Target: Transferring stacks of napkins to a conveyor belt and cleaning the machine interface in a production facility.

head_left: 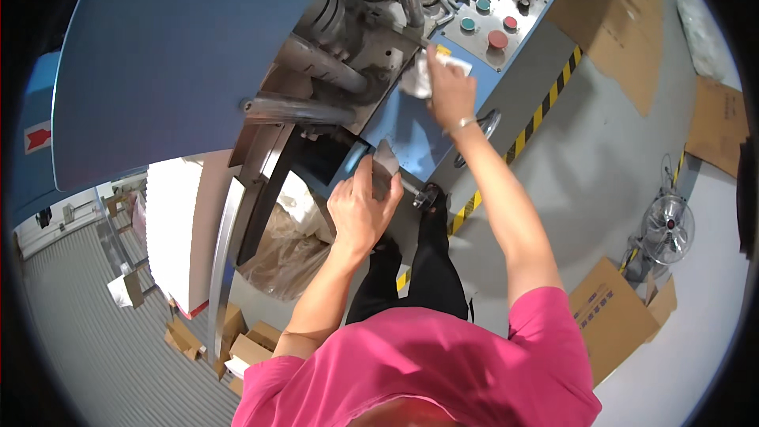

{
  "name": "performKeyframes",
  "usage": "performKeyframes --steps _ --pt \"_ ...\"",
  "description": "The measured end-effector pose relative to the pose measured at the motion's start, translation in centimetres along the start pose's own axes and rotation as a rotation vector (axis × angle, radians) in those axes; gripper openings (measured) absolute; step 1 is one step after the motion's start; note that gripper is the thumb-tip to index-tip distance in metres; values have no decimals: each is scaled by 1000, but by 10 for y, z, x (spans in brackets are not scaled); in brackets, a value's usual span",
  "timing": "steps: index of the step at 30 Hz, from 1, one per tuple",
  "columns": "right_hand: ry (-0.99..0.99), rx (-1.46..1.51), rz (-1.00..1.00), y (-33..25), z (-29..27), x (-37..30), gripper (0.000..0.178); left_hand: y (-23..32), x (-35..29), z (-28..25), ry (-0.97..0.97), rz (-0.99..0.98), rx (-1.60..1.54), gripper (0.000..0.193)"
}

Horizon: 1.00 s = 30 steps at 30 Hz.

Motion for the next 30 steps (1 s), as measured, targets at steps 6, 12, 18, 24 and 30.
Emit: performKeyframes --steps 6,12,18,24,30 --pt "-55 128 15 -29 -24 -11 59 -3 -9 -4 -49 5 17 41" --pt "6 93 -119 -59 36 58 32 1 -11 -6 -71 -39 -3 40" --pt "-167 -105 -319 -67 47 63 46 -3 -16 -14 -52 -46 -23 40" --pt "43 102 -193 -33 10 -6 35 -19 -25 -21 18 -49 -69 43" --pt "-71 0 -36 -17 -13 -34 58 -12 -15 -6 20 68 -28 43"
Point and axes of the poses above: each hand's wrist, its own x-axis towards the middle knuckle, its own z-axis out of the palm, y = z × x, the point moved 6 cm from there along x, towards the middle knuckle, and after that the axes turned 11 degrees about y, right-handed, at the moved point
